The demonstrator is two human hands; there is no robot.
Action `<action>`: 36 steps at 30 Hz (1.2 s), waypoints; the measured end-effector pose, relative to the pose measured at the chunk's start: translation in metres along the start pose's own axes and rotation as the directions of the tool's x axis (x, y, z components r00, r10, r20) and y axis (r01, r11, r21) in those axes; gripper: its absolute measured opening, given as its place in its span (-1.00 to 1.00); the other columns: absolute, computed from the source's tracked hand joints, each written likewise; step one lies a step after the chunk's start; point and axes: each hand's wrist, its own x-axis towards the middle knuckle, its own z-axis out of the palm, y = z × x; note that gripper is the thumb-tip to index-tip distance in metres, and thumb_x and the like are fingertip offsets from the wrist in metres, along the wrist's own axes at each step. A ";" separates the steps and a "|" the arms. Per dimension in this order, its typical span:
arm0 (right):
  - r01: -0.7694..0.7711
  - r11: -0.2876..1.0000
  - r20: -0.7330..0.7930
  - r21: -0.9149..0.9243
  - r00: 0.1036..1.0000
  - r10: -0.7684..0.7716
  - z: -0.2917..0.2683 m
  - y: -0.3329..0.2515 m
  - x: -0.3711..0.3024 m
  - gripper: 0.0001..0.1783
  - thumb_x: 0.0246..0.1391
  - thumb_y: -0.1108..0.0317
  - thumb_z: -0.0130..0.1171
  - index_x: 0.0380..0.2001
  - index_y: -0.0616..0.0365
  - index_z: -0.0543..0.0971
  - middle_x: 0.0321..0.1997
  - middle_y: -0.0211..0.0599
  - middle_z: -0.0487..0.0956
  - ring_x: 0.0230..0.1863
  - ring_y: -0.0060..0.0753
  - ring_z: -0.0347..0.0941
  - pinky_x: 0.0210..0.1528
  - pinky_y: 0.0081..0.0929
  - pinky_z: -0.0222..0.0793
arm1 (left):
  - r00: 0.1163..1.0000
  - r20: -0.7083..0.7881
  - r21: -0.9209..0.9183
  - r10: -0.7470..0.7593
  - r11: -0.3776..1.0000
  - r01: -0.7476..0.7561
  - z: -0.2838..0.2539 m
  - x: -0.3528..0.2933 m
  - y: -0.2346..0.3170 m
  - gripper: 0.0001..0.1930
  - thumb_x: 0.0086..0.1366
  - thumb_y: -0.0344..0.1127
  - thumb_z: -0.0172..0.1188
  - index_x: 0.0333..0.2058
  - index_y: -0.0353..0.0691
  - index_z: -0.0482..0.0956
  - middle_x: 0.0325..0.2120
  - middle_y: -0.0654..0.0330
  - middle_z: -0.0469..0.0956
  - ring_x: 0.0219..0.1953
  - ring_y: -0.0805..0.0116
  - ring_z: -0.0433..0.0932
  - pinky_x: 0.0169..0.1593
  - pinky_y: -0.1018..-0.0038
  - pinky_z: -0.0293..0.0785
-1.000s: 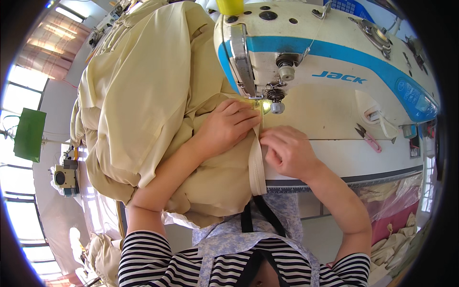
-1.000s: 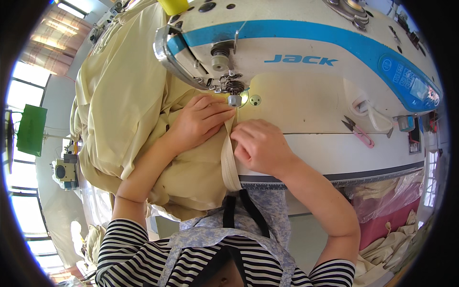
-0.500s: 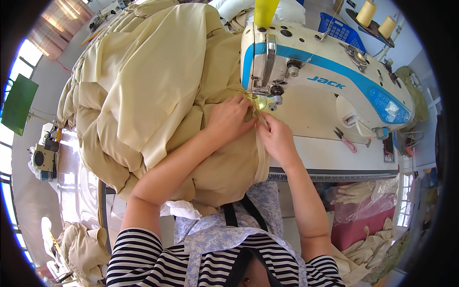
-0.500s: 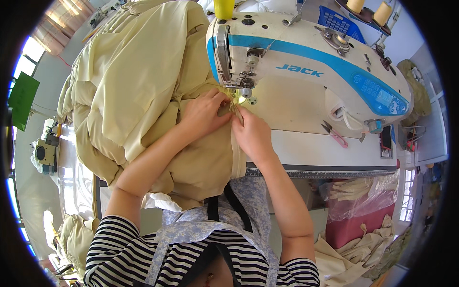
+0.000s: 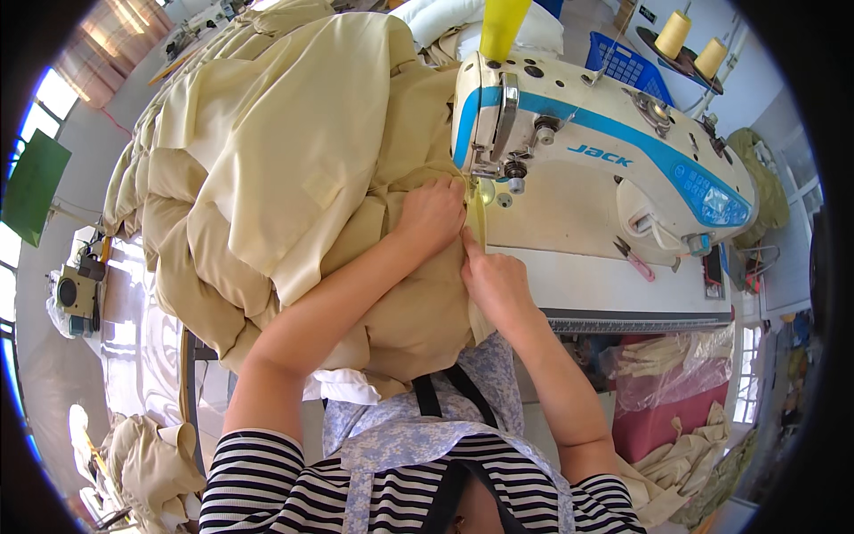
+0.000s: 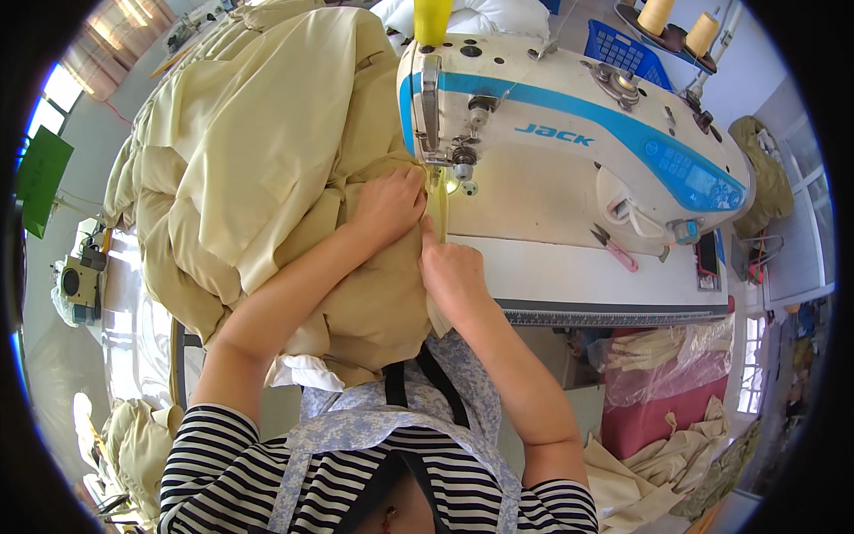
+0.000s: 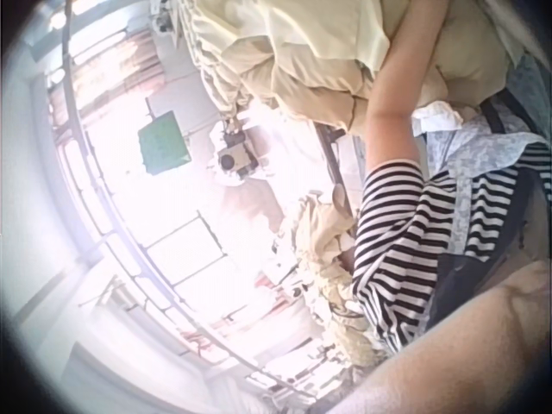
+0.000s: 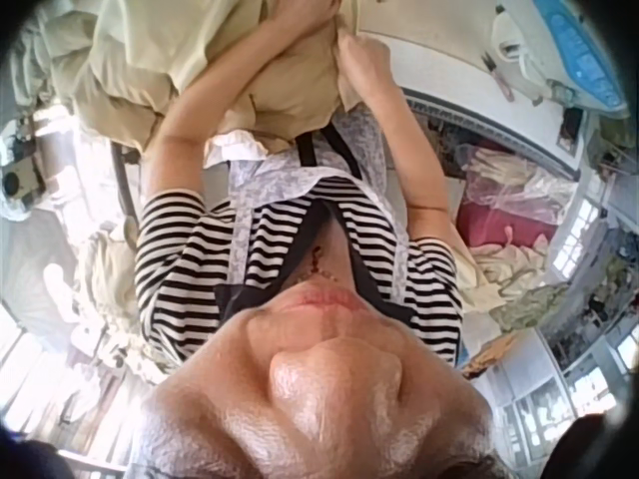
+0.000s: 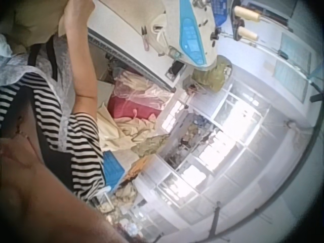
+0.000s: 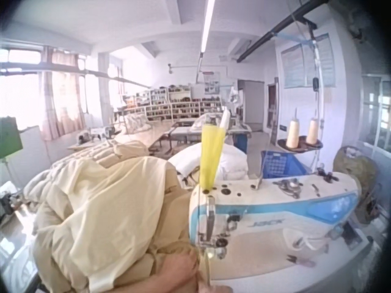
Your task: The person sews a zipper onto a beige fabric item using a sewing machine. They align the zipper, guide the fabric through the machine, and trim excess thread with scissors.
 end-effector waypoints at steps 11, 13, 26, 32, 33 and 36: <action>-0.061 0.991 0.034 0.122 0.998 0.057 -0.010 -0.003 -0.007 -0.43 0.17 0.40 0.15 0.26 0.31 0.41 -0.63 -0.04 0.56 -0.57 -0.06 0.56 -0.44 -0.18 0.50 | 0.991 -0.115 -0.029 -0.072 0.997 0.069 0.021 0.062 -0.041 -0.82 0.20 -0.39 0.18 -0.21 -0.26 0.55 -0.25 0.03 0.56 -0.21 0.04 0.62 -0.22 0.20 0.60; -0.098 0.942 -0.012 0.321 0.994 0.107 -0.017 -0.001 -0.021 -0.42 0.23 0.38 0.17 0.29 0.31 0.37 -0.58 -0.11 0.59 -0.52 -0.20 0.59 -0.40 -0.28 0.50 | 0.994 0.035 0.033 -0.105 0.994 0.104 -0.006 0.053 -0.028 -0.78 0.20 -0.41 0.19 -0.16 -0.25 0.55 -0.23 0.05 0.54 -0.15 0.04 0.60 -0.15 0.21 0.60; 0.168 0.752 0.142 0.638 0.934 -0.329 -0.076 0.013 -0.073 -0.72 0.27 0.27 0.19 -0.05 0.19 0.62 -0.22 -0.17 0.60 -0.23 -0.21 0.59 -0.20 -0.32 0.52 | 0.991 0.037 -0.257 0.128 0.960 -0.114 -0.060 -0.047 0.031 -0.63 0.22 -0.44 0.27 0.03 -0.14 0.56 0.06 0.17 0.51 -0.04 0.04 0.57 -0.13 0.23 0.58; 0.591 0.793 -0.258 0.149 0.797 -0.546 -0.038 0.059 -0.035 -0.83 -0.03 0.46 0.23 -0.30 0.22 0.60 -0.16 -0.26 0.58 -0.07 -0.19 0.53 0.05 -0.30 0.51 | 0.973 -0.038 -0.207 0.228 0.951 -0.231 -0.058 -0.037 0.029 -0.48 0.15 -0.61 0.22 0.11 -0.09 0.53 0.07 0.18 0.52 -0.04 0.09 0.56 -0.08 0.27 0.56; 0.636 0.755 -0.238 0.160 0.767 -0.596 -0.036 0.061 -0.032 -0.83 -0.04 0.45 0.23 -0.31 0.21 0.60 -0.17 -0.26 0.58 -0.07 -0.19 0.53 0.06 -0.30 0.50 | 0.960 0.001 -0.173 0.278 0.946 -0.274 -0.056 -0.035 0.028 -0.45 0.12 -0.62 0.21 0.12 -0.09 0.54 0.07 0.19 0.52 -0.04 0.09 0.57 -0.08 0.27 0.56; 0.738 0.659 -0.188 0.145 0.675 -0.714 -0.038 0.065 -0.023 -0.85 -0.07 0.44 0.23 -0.36 0.20 0.57 -0.22 -0.30 0.56 -0.10 -0.24 0.52 0.03 -0.33 0.50 | 0.940 0.113 -0.109 0.322 0.944 -0.310 -0.047 -0.029 0.023 -0.44 0.05 -0.67 0.20 0.07 -0.10 0.58 0.04 0.19 0.55 -0.07 0.10 0.57 -0.11 0.29 0.57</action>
